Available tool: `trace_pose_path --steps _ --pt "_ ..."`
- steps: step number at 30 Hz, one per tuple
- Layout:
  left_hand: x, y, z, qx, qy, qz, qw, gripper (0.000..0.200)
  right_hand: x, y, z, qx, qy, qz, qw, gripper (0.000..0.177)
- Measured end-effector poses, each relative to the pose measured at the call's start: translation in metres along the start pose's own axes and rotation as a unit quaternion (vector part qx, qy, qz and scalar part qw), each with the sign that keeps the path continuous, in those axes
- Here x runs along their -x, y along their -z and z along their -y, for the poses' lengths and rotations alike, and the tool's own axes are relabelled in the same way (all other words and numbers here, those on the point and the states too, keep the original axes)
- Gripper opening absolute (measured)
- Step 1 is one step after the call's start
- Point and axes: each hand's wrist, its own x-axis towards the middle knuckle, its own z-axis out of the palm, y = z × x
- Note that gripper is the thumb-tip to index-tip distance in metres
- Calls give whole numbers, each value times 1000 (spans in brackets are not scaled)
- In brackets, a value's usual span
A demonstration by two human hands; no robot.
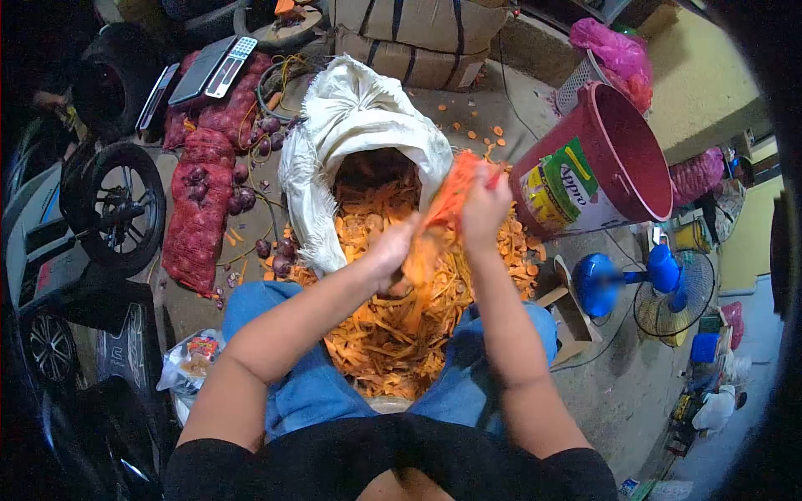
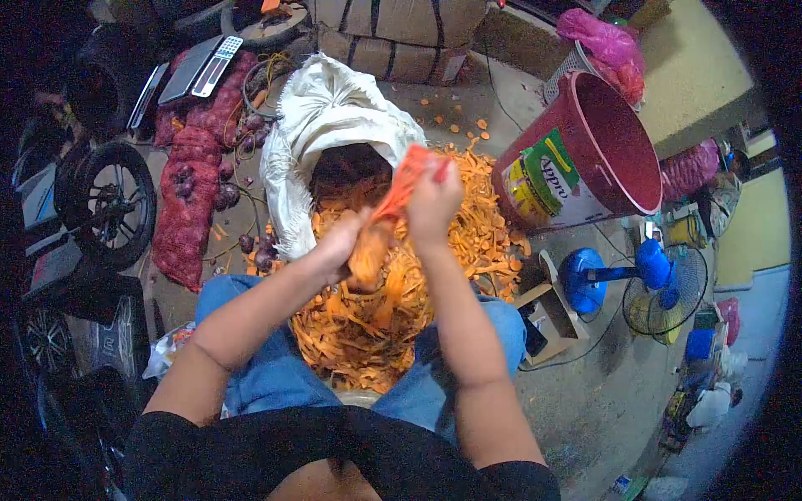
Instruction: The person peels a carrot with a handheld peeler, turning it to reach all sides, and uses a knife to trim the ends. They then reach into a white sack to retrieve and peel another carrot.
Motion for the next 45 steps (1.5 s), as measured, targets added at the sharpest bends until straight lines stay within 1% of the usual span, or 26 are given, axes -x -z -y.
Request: trace_pose_path --steps 2,4,6,7,9,10,12,14,18,20,22,23,25,26,28,29,31,33,35,37,39,41,42,43,44,45 --pt "15 -11 -2 49 89 48 994 37 -29 11 -25 42 29 -97 994 19" --pt "17 -7 -8 33 65 76 994 36 -48 29 -41 81 39 -140 986 20" --pt "14 -5 -9 58 24 93 994 34 -58 39 -43 26 -101 -205 973 17" --pt "13 -3 -10 57 24 94 994 34 -57 38 -39 26 -101 -207 973 17" --pt "11 3 -13 72 102 40 991 33 -47 32 -24 -51 -131 -140 980 18" --pt "6 6 -11 74 101 39 991 33 -34 21 -12 -168 -151 -74 971 17" --pt "-6 13 -3 158 90 36 983 33 -6 0 16 -154 -123 -19 980 17" --pt "-4 5 -8 157 66 23 985 33 18 -6 21 -86 -35 74 993 19" --pt "-2 2 -7 123 12 -4 992 34 29 -7 28 -12 -59 143 988 21" --pt "6 -1 -11 88 -6 2 996 34 23 -6 22 25 -19 95 995 21" --pt "16 -5 -15 -66 30 44 996 34 -6 1 6 -3 49 -17 999 22" --pt "17 -6 -10 -67 31 45 996 34 -27 12 -18 48 47 -68 995 21" --pt "19 -7 3 -84 -21 72 994 34 -65 43 -75 117 -17 -130 984 17" --pt "22 -7 0 -89 16 68 994 35 -63 45 -67 118 -20 -131 984 17" --pt "22 -5 -9 -61 59 62 994 35 -60 46 -35 -56 -147 -178 971 18" --pt "21 -3 -13 -32 101 54 993 35 -54 42 -28 -55 -145 -176 972 18" --pt "13 4 -11 16 114 45 992 36 -35 26 -15 -115 -112 -71 984 20" --pt "3 7 -7 88 82 39 992 39 -7 13 3 -79 -111 19 991 19" --pt "1 6 -10 93 84 61 990 39 17 4 32 -61 -106 82 989 18" --pt "0 0 -9 135 34 -2 990 37 25 -1 31 -39 -74 90 992 18" --pt "2 -1 -8 132 37 -7 991 39 25 -1 24 -15 -43 98 994 17" --pt "6 -2 -10 11 44 57 997 39 14 0 14 28 -24 56 998 19" --pt "0 3 -5 -25 39 56 997 38 6 0 14 24 -6 -7 1000 20" --pt "5 -1 -5 -26 40 56 997 38 -13 5 -12 56 31 -60 996 21" --pt "15 -7 -6 -92 42 60 993 38 -34 16 -39 88 69 -114 987 22" --pt "21 -11 -5 -159 43 63 984 37 -48 30 -42 71 -7 -139 988 23"
